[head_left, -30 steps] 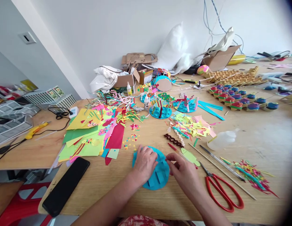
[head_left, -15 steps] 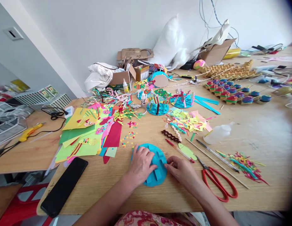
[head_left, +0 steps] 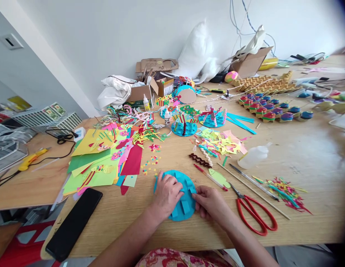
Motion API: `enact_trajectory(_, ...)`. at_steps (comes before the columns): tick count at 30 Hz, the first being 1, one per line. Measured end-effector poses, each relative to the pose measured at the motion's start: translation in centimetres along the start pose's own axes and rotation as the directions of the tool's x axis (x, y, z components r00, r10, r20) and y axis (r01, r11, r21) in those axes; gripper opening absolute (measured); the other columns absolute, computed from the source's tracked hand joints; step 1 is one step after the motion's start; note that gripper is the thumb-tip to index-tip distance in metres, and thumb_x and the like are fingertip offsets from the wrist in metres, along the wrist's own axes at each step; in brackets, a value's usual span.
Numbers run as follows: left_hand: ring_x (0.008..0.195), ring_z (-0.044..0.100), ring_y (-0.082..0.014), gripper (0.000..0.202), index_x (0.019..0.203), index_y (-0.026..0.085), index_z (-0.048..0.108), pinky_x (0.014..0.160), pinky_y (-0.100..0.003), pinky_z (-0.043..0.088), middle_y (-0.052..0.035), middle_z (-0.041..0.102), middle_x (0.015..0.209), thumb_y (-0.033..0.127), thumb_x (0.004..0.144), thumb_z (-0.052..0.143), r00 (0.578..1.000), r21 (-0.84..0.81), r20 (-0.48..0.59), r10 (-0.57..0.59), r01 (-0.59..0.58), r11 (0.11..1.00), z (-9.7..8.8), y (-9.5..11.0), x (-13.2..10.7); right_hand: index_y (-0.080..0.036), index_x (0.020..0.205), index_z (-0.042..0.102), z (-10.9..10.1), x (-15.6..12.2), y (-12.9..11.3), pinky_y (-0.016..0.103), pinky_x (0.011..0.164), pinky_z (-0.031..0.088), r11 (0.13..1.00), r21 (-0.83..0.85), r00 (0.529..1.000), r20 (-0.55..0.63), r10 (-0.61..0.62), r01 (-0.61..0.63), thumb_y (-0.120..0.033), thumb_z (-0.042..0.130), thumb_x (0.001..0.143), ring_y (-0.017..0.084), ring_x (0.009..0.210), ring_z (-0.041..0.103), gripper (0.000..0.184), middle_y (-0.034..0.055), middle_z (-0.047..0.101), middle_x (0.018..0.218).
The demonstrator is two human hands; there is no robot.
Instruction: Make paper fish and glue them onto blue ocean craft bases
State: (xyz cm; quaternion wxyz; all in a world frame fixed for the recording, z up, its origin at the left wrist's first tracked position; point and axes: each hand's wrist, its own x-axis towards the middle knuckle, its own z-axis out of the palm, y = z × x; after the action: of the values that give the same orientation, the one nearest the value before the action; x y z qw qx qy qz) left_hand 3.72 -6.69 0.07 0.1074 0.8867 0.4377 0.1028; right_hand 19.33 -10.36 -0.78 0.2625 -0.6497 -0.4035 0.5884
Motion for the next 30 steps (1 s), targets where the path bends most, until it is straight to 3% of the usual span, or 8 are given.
enact_trajectory(9,0.087,0.050,-0.0162,0.008,0.076,0.022,0.059,0.102,-0.049,0.016,0.0017,0.060,0.079,0.029,0.079,0.056,0.999,0.016,-0.031,0.021,-0.020,1.000,-0.2,0.4,0.0,-0.019,0.061,0.044,-0.9,0.6,-0.1,0.017,0.032,0.026,0.996,-0.019,0.996,0.006,-0.084,0.084,-0.034,0.047,0.070,0.006,0.029,0.039,0.018,-0.0075,0.049,0.039)
enact_trajectory(13,0.085,0.054,-0.0155,0.011,0.076,0.021,0.058,0.101,-0.046,0.022,0.0015,0.062,0.079,0.030,0.081,0.053,0.999,-0.094,-0.039,0.002,-0.006,0.996,-1.7,-0.3,0.5,-0.020,0.059,0.043,-1.7,1.1,-0.4,0.019,0.035,0.029,0.970,-0.186,0.986,-0.030,-0.167,0.158,-0.035,0.048,0.070,0.008,0.034,0.042,0.019,-0.0064,0.049,0.041)
enact_trajectory(17,0.090,0.055,-0.0150,0.014,0.088,0.019,0.059,0.089,-0.032,0.039,-0.0018,0.063,0.090,0.017,0.083,0.045,0.994,-0.165,-0.080,-0.080,0.066,0.984,-3.8,-2.2,1.7,-0.019,0.059,0.047,-2.3,1.5,-0.6,0.021,0.041,0.031,0.873,-0.428,0.947,-0.100,-0.305,0.236,-0.035,0.051,0.069,0.011,0.046,0.047,0.019,-0.0034,0.052,0.048)
enact_trajectory(20,0.099,0.053,-0.0166,0.023,0.098,0.019,0.058,0.089,-0.030,0.041,-0.0033,0.061,0.101,0.012,0.079,0.047,0.998,-0.106,0.015,-0.062,0.064,0.992,-4.5,-3.3,2.5,-0.019,0.060,0.049,-2.4,1.5,-1.0,0.022,0.044,0.030,0.814,-0.546,0.929,-0.159,-0.334,0.199,-0.034,0.055,0.066,0.012,0.051,0.047,0.017,-0.0024,0.052,0.053)
enact_trajectory(24,0.101,0.052,-0.0171,0.031,0.108,0.020,0.054,0.090,-0.031,0.040,-0.0042,0.058,0.106,0.014,0.078,0.049,0.989,-0.052,0.146,0.005,0.002,0.999,-3.6,-3.6,3.5,-0.020,0.060,0.047,-2.5,1.6,-1.4,0.022,0.044,0.028,0.813,-0.555,0.933,-0.169,-0.317,0.176,-0.031,0.054,0.066,0.012,0.049,0.044,0.015,-0.0029,0.050,0.051)
enact_trajectory(30,0.092,0.055,-0.0182,0.022,0.095,0.018,0.058,0.082,-0.029,0.044,-0.0050,0.059,0.096,0.013,0.076,0.049,0.989,-0.043,0.149,0.009,-0.002,0.999,-2.1,-3.6,4.8,-0.020,0.062,0.047,-2.4,2.2,-1.4,0.023,0.044,0.027,0.797,-0.573,0.936,-0.136,-0.324,0.192,-0.030,0.050,0.069,0.013,0.050,0.045,0.012,-0.0030,0.049,0.050)
